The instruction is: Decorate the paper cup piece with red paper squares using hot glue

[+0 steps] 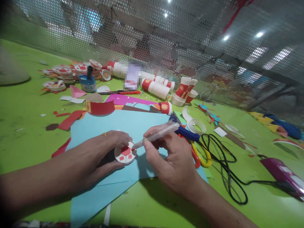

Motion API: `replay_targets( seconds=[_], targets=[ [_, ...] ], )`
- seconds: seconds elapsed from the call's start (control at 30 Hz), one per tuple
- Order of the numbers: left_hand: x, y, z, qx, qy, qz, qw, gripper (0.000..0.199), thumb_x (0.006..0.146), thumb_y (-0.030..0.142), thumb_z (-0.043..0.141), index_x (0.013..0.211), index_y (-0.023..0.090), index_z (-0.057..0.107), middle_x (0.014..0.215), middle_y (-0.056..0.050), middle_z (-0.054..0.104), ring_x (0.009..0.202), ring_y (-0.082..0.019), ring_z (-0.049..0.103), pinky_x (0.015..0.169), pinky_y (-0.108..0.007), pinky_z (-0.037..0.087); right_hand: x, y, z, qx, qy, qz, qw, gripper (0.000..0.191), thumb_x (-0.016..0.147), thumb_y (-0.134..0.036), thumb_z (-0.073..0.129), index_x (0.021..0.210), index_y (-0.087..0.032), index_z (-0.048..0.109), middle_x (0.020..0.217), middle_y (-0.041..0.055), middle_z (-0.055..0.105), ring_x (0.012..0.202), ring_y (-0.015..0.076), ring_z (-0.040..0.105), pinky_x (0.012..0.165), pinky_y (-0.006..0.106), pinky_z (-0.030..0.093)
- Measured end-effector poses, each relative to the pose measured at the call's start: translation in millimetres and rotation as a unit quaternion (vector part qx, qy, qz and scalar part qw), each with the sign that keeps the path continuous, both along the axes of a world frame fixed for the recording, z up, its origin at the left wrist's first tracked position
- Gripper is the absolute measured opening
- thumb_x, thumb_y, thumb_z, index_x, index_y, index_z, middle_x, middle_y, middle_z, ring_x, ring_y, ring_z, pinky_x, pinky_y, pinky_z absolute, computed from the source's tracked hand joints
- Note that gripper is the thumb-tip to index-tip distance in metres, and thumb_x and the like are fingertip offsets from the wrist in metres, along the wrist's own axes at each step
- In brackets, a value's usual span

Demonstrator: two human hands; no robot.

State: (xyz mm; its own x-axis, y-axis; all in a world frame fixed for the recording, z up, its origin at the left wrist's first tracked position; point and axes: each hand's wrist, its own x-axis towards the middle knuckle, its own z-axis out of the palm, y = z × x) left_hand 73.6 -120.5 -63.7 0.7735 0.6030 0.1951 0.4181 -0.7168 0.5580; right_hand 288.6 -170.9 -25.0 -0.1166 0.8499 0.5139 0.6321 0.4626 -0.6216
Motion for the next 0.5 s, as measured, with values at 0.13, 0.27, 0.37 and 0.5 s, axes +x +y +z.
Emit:
replay_targets(
  seconds=[0.13, 0.27, 0.37, 0.5],
  targets=[
    [1.8, 0.7, 2.2, -0.013, -0.004, 0.006, 1.000, 0.023, 0.095, 0.028, 0.053, 0.116, 0.021, 0.048, 0.113, -0.007, 0.057, 0.101, -0.024, 0.052, 0.087, -0.040, 0.043, -3.2, 0.2, 0.0, 0.013, -0.008, 0.013, 1.000, 0.007, 0.088, -0.013, 0.058, 0.091, -0.018, 0.060, 0.068, -0.0045, 0.058, 0.057, 0.0077, 0.056, 0.049, 0.020, 0.044],
    [1.4, 0.1, 2.2, -0.014, -0.012, 0.006, 1.000, 0.024, 0.095, 0.028, 0.054, 0.118, 0.022, 0.047, 0.114, -0.006, 0.056, 0.103, -0.024, 0.052, 0.088, -0.039, 0.042, -2.8, -0.2, -0.5, 0.008, -0.022, 0.010, 1.000, 0.005, 0.088, -0.014, 0.058, 0.089, -0.018, 0.061, 0.070, -0.0034, 0.059, 0.058, 0.0077, 0.057, 0.050, 0.020, 0.045],
    [0.7, -0.3, 2.0, -0.013, -0.014, 0.004, 1.000, 0.024, 0.095, 0.028, 0.054, 0.118, 0.022, 0.047, 0.114, -0.006, 0.057, 0.104, -0.023, 0.053, 0.088, -0.039, 0.042, -1.7, -0.6, -2.0, 0.008, -0.014, 0.016, 1.000, 0.006, 0.089, -0.014, 0.058, 0.092, -0.018, 0.061, 0.068, -0.0043, 0.059, 0.056, 0.0076, 0.056, 0.048, 0.020, 0.043],
    [0.8, 0.7, 1.6, -0.010, -0.012, 0.007, 1.000, 0.027, 0.095, 0.028, 0.055, 0.119, 0.022, 0.046, 0.116, -0.006, 0.057, 0.105, -0.023, 0.053, 0.089, -0.038, 0.042, -1.6, -0.7, -0.5, 0.011, -0.026, 0.017, 0.999, 0.006, 0.089, -0.014, 0.057, 0.090, -0.017, 0.061, 0.068, -0.0041, 0.059, 0.056, 0.0071, 0.056, 0.047, 0.020, 0.042]
  ],
)
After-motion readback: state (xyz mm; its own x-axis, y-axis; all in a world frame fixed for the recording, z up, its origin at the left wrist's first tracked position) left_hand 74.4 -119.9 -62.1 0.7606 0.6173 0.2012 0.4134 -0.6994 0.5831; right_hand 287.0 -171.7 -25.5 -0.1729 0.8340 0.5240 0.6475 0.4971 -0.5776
